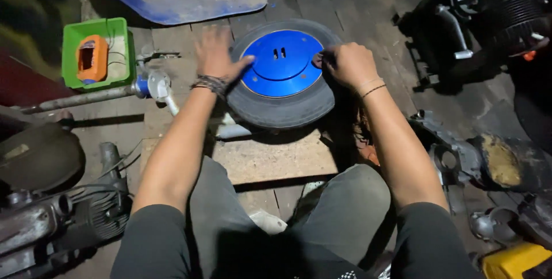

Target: The person is cleaning a blue wheel cover and a small tire using a cloth in a workshop environment.

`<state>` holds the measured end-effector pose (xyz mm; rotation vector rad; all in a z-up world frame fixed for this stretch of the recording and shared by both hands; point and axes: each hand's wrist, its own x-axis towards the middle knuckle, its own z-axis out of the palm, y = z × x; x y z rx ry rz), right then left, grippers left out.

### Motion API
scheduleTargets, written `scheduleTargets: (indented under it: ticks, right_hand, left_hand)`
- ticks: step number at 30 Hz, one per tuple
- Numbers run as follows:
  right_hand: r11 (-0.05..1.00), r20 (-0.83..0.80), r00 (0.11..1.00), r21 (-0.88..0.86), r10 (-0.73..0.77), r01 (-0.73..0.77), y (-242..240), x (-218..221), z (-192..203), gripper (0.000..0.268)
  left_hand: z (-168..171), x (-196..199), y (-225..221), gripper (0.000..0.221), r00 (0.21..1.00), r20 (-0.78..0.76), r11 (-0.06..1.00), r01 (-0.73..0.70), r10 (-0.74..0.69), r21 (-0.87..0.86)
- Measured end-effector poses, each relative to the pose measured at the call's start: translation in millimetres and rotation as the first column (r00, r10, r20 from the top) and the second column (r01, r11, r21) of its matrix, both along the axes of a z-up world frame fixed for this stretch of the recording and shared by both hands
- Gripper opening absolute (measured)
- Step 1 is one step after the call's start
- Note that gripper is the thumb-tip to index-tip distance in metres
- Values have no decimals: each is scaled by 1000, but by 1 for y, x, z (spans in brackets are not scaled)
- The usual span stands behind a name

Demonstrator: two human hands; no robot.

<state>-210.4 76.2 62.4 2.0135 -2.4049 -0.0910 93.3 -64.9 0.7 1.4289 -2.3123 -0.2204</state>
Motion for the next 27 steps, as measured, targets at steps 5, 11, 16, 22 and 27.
scheduleTargets:
  ticks: [5,11,16,22,27]
  right_hand:
    - [994,101,990,-56,99,-93,-10,1,-19,35]
    - [991,59,992,-83,109,-104,-12,-3,-26,23]
    - [987,34,991,-100,127,-123,-13,-1,-23,14]
    - [989,92,985,-54,143,-138,-14,4,-10,36]
    - [990,116,983,-38,139,-136,-14,-2,-14,27]
  left_hand:
    - [25,-40,33,114,937,97,935,320,-337,150]
    - [10,-43,32,113,910,82,907,392,-407,154]
    - [8,-42,29,112,910,47,903,399,-411,160]
    - [14,-45,35,104,891,-17,884,453,-454,110]
    - [21,-51,47,99,874,-44,865,485,-483,132]
